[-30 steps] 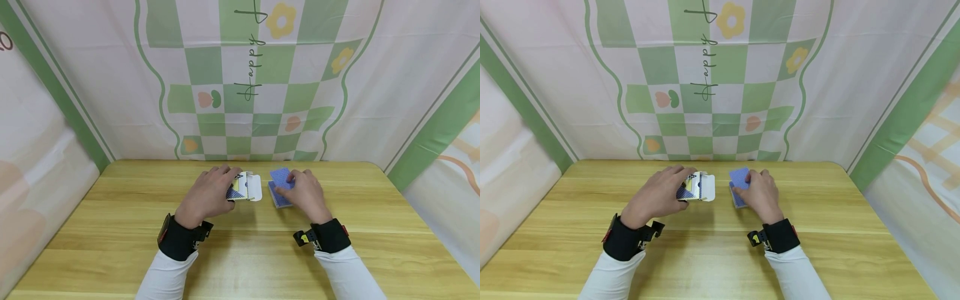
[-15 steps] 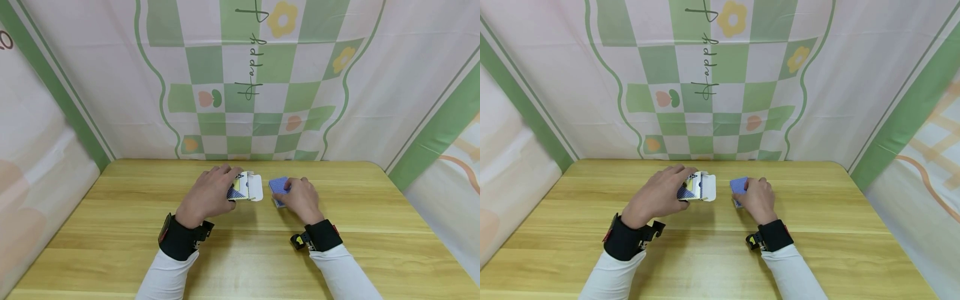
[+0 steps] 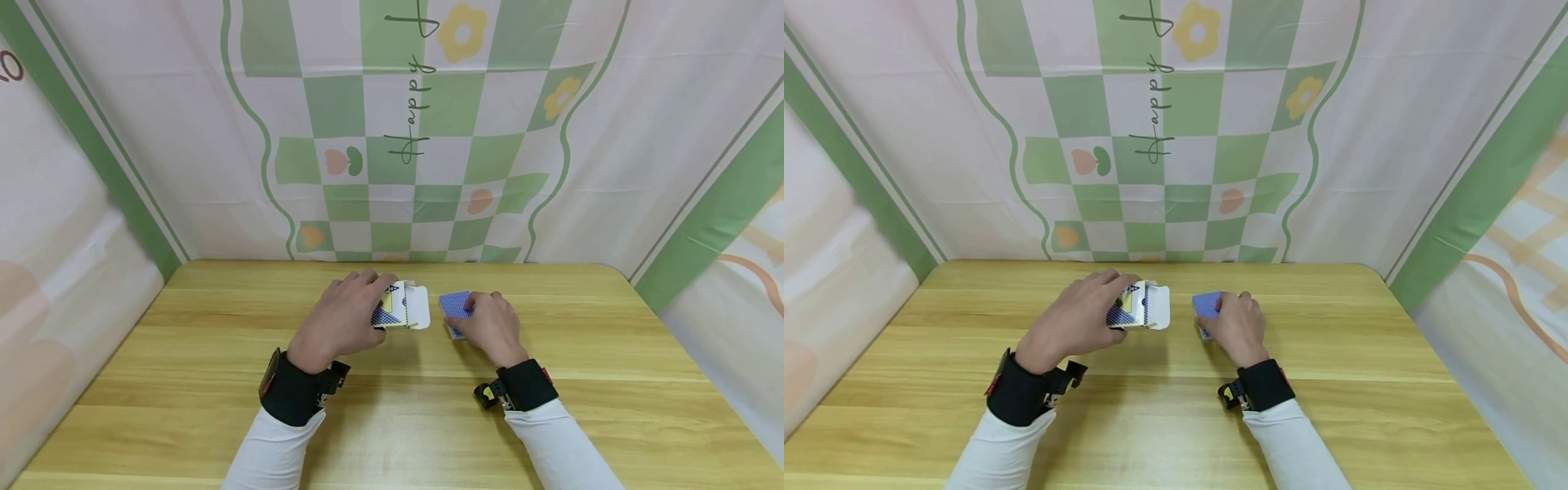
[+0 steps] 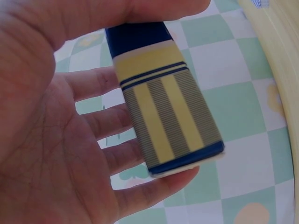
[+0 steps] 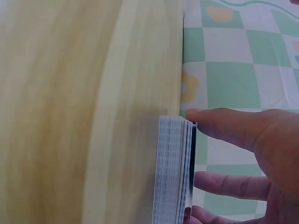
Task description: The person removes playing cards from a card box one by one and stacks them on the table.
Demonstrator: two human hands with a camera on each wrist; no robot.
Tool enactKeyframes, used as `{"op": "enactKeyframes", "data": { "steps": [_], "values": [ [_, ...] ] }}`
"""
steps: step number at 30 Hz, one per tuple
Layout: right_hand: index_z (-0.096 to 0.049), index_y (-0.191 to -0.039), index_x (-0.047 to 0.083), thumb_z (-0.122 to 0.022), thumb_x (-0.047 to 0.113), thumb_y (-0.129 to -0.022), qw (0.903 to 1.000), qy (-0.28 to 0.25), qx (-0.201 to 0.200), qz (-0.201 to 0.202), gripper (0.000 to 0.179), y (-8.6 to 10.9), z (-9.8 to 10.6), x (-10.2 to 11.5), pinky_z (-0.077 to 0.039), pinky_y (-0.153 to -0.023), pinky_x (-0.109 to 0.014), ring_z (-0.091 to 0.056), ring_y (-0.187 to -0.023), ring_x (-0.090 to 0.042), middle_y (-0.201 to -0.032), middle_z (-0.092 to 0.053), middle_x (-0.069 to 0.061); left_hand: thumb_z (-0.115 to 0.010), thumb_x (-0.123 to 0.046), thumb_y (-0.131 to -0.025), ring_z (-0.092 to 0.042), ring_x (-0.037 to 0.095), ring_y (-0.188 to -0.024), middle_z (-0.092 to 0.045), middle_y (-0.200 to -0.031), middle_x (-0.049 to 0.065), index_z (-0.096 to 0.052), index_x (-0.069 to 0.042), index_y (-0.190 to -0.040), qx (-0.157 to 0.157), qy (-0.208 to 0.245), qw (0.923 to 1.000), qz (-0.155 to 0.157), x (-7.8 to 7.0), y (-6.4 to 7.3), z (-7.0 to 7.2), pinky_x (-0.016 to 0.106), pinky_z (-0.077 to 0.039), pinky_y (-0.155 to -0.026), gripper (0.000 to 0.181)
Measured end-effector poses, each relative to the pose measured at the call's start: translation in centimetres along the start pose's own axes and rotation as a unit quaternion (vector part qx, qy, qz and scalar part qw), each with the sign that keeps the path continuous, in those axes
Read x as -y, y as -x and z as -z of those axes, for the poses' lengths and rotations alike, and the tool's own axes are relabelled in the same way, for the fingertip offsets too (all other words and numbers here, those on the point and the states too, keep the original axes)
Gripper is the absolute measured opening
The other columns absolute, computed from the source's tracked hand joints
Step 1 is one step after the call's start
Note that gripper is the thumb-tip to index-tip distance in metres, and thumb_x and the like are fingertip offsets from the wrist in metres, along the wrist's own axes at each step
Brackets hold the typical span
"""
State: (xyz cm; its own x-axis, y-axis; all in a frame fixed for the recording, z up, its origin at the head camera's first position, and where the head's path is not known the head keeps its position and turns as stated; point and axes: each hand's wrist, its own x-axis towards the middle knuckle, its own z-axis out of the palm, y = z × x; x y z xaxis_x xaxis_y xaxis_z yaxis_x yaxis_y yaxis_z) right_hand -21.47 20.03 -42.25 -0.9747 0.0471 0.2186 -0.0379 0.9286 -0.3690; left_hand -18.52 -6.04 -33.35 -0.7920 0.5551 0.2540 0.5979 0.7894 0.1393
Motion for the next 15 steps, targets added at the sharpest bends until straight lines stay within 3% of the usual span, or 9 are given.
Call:
{"op": "enactKeyframes", "data": {
  "steps": [15],
  "values": [
    [-0.061,-0.087,0.007,-0.072,0.048,-0.069,0.9998,0.008,0.016,-0.009,0.046,0.18,0.03,0.20,-0.038,-0.056,-0.036,-0.049,-0.073,-0.027,-0.085,-0.051,-0.014,-0.073,-0.027,-0.066,-0.048,0.016,-0.090,-0.052,-0.109,0.001,-0.045,-0.017,-0.131,0.004,-0.004,1.0000,-0.002,-0.11,0.02,0.06,0.035,-0.039,-0.074,0.071]
  ]
}}
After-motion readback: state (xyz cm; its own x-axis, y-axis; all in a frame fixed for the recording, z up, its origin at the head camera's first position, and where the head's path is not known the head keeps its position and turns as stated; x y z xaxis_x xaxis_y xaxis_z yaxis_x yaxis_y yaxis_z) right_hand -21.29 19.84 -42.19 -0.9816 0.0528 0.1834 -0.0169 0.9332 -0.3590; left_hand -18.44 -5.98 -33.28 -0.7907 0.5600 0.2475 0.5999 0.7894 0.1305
